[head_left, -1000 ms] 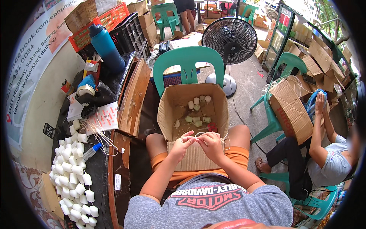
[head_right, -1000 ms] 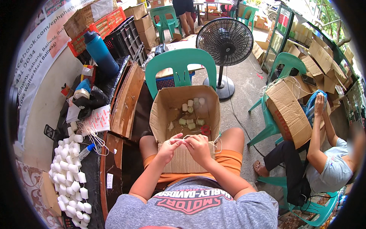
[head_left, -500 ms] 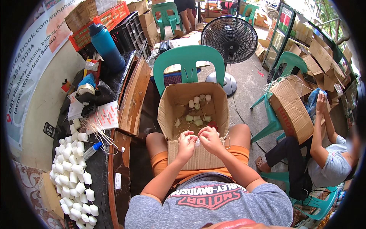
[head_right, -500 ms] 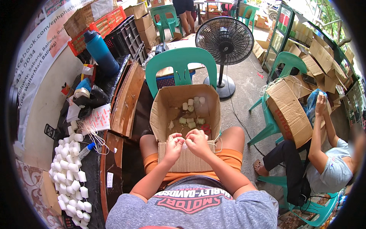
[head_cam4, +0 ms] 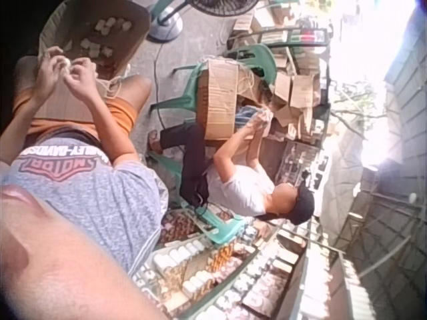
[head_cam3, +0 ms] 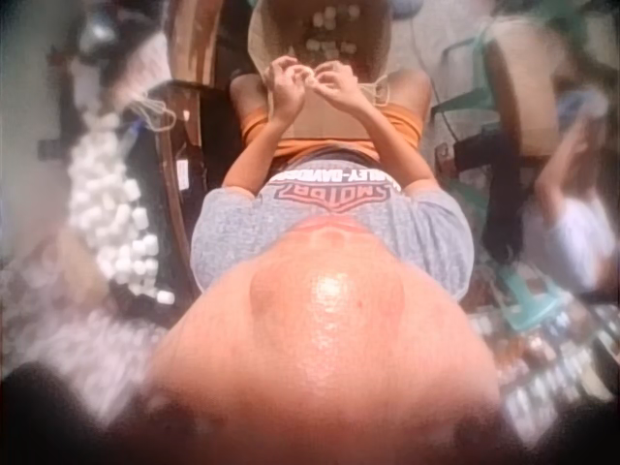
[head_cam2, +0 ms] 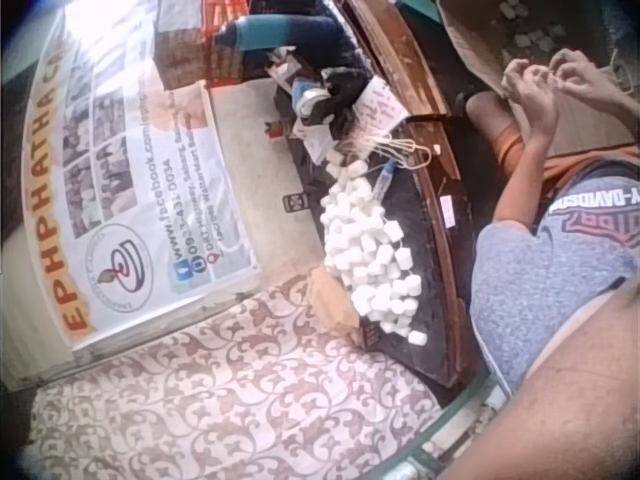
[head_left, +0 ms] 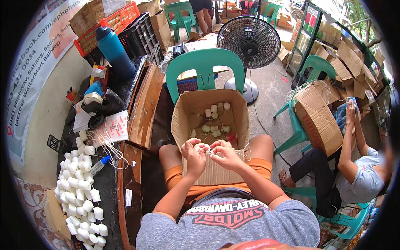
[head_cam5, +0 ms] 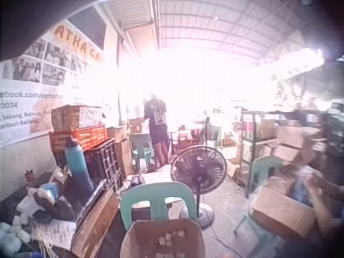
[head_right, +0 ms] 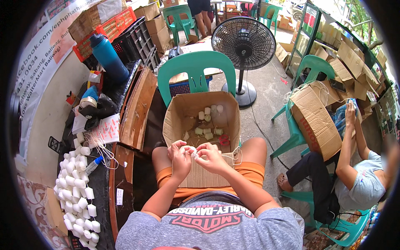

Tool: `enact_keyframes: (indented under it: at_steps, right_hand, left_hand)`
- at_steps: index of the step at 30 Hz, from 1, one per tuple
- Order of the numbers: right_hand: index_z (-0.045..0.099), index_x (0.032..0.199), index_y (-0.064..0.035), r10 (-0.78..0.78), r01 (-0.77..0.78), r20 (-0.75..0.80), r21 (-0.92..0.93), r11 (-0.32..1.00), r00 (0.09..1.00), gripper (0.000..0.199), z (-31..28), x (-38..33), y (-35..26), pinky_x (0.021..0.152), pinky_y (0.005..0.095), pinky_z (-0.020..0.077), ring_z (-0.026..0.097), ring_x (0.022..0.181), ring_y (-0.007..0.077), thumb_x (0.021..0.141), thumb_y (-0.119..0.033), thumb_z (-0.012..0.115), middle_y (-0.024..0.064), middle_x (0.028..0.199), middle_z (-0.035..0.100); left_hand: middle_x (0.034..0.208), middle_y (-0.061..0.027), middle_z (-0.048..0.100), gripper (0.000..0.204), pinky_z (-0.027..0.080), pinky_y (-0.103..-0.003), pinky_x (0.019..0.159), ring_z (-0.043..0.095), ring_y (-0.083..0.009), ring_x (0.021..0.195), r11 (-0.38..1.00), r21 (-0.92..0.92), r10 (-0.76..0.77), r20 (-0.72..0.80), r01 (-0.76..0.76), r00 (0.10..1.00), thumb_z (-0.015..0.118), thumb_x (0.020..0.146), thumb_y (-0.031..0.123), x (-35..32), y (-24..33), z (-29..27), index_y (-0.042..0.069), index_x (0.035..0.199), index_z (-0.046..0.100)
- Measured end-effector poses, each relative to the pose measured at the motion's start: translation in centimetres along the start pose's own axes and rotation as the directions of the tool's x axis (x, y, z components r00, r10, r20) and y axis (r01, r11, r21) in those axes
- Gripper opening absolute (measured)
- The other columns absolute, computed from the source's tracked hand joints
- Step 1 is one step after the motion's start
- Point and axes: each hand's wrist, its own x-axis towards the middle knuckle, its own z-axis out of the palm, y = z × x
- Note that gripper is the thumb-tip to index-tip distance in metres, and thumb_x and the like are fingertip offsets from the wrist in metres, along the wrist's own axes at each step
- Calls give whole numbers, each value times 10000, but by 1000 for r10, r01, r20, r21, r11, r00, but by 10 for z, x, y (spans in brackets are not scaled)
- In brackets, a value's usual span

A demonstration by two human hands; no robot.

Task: The person sits on the floor and strings white foam cubes onto a thin cord using both hands. They repeatedly pick up cubes from a cardboard box on their lap, thread the cord through them, and pull the cord to secure the cubes in a line.

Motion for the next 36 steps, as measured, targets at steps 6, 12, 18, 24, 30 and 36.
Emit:
enact_keyframes:
  at_steps: [6,12,18,24,30,36]
  right_hand:
    - [624,647,-92,-248,183,-99,-429,885,964,269,-28,-10,-63,937,410,278,416,1087,251,742,-327,713,44,1049,546]
    - [592,677,-38,-308,293,197,103,951,931,246,-57,-18,-66,769,366,442,565,698,194,783,-225,711,38,696,562]
    - [572,707,-59,-528,470,64,373,800,847,231,-80,-15,-71,994,462,334,544,752,184,794,-229,702,37,749,529]
    - [641,919,-28,-165,50,206,471,881,965,195,-98,-40,-73,545,249,398,429,528,81,858,-213,652,-24,620,525]
    - [669,921,-92,25,-79,-142,-388,918,990,219,-123,-56,-101,480,296,436,595,513,179,806,-277,693,61,563,590]
    - [653,785,-100,-280,-289,-735,-543,788,617,131,-151,-69,-94,459,338,368,478,441,194,816,-227,645,46,540,549]
  left_hand:
    - [1056,-55,513,97,299,-417,891,434,-281,1041,980,190,100,-208,-60,973,648,804,159,7,-14,-13,71,840,633]
    - [1033,-79,519,96,319,-423,874,445,-285,1004,966,258,99,-272,-27,957,631,818,136,25,-25,-32,47,854,620]
    - [1067,-26,510,105,285,-414,889,418,-261,1052,976,209,116,-217,-70,969,640,822,195,26,-14,-25,92,837,634]
    - [1048,-43,513,104,305,-415,879,430,-273,1030,974,222,106,-248,-50,963,625,826,170,30,-16,-22,68,845,625]
    - [1043,-54,514,107,333,-416,876,444,-275,1020,940,339,53,-224,27,973,615,839,160,32,-37,-39,54,846,613]
    - [1054,-52,520,146,350,-425,867,456,-278,1008,933,339,-11,-305,120,952,628,840,209,33,-65,-37,64,834,618]
